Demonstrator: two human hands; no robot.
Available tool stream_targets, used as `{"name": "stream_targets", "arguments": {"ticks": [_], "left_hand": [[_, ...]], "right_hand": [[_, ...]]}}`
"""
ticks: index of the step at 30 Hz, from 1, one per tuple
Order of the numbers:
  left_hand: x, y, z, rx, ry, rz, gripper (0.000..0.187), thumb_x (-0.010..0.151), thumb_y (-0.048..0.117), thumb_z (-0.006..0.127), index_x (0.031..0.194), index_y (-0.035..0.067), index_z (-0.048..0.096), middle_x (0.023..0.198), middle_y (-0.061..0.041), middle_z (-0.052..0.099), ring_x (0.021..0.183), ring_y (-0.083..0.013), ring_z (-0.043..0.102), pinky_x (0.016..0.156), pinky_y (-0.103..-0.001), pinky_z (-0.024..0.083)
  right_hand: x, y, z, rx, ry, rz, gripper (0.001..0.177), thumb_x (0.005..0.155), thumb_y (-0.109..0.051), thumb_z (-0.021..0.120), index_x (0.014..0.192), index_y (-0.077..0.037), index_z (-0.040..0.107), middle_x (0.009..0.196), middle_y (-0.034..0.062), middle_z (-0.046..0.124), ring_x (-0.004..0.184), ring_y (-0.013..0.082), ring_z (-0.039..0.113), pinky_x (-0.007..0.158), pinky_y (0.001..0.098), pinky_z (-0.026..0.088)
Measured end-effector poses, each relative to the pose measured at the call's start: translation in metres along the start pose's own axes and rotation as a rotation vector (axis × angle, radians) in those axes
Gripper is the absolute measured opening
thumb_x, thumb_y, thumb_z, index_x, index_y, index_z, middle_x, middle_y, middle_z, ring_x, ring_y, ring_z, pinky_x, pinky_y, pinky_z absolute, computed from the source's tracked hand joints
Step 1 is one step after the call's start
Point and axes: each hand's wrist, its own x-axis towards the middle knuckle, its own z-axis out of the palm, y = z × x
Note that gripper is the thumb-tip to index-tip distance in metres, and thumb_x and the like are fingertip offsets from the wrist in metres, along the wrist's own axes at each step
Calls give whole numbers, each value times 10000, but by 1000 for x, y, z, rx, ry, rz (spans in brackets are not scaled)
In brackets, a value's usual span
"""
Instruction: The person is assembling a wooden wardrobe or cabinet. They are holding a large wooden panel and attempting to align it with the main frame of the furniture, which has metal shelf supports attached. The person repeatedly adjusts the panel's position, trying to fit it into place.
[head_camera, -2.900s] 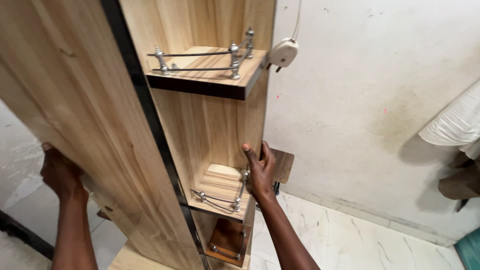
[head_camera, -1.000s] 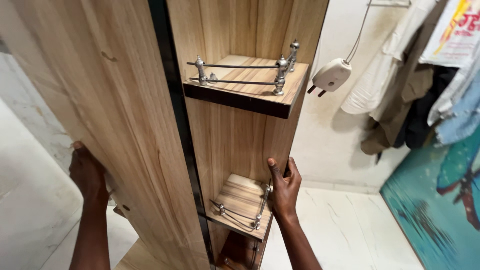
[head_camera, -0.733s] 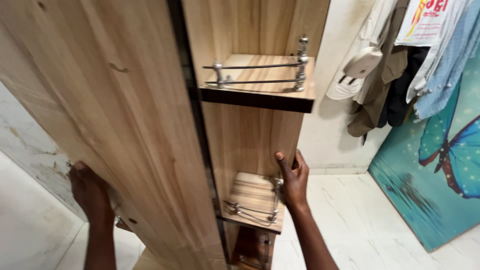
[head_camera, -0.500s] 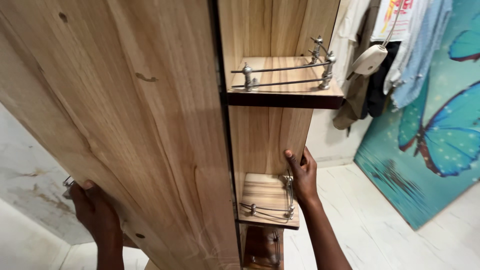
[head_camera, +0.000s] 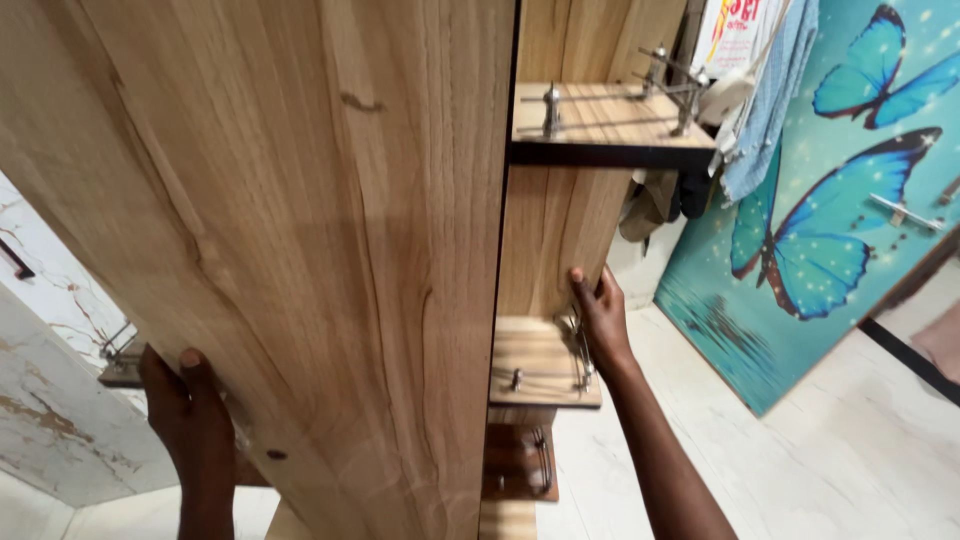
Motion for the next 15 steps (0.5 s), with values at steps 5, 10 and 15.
{"name": "stream_targets", "arguments": {"ticks": [5, 10, 15], "left_hand": [[8, -15, -12, -67, -110, -76, 479, 1139, 321, 526, 1483, -2, 445, 1327, -152, 592, 1154, -199, 553, 988, -336, 469], [9, -37, -23, -228, -188, 13, 509, 1125, 305, 556, 1520, 6, 440, 1435, -141, 568, 1282, -200, 551, 1067, -347, 456], [-23, -59, -28, 9, -97, 145, 613, 1069, 299, 638, 1578, 22, 437, 1485, -166, 538, 1350, -293, 569, 1136, -400, 464]], "right_hand": [[-32, -26, 1, -36, 22, 117, 595, 985, -368, 601, 1485, -86, 447, 1349, 137, 591, 1262, 263, 569, 989, 396, 531], [-78, -41, 2, -28, 109, 182, 682, 993, -432, 505, 1566, -125, 300, 1573, 127, 434, 1406, 266, 458, 1093, 412, 443], [-160, -8, 18, 61, 328, -20, 697, 1053, -538, 441, 1563, -65, 394, 1580, 168, 460, 1420, 310, 475, 1179, 432, 383]]}}
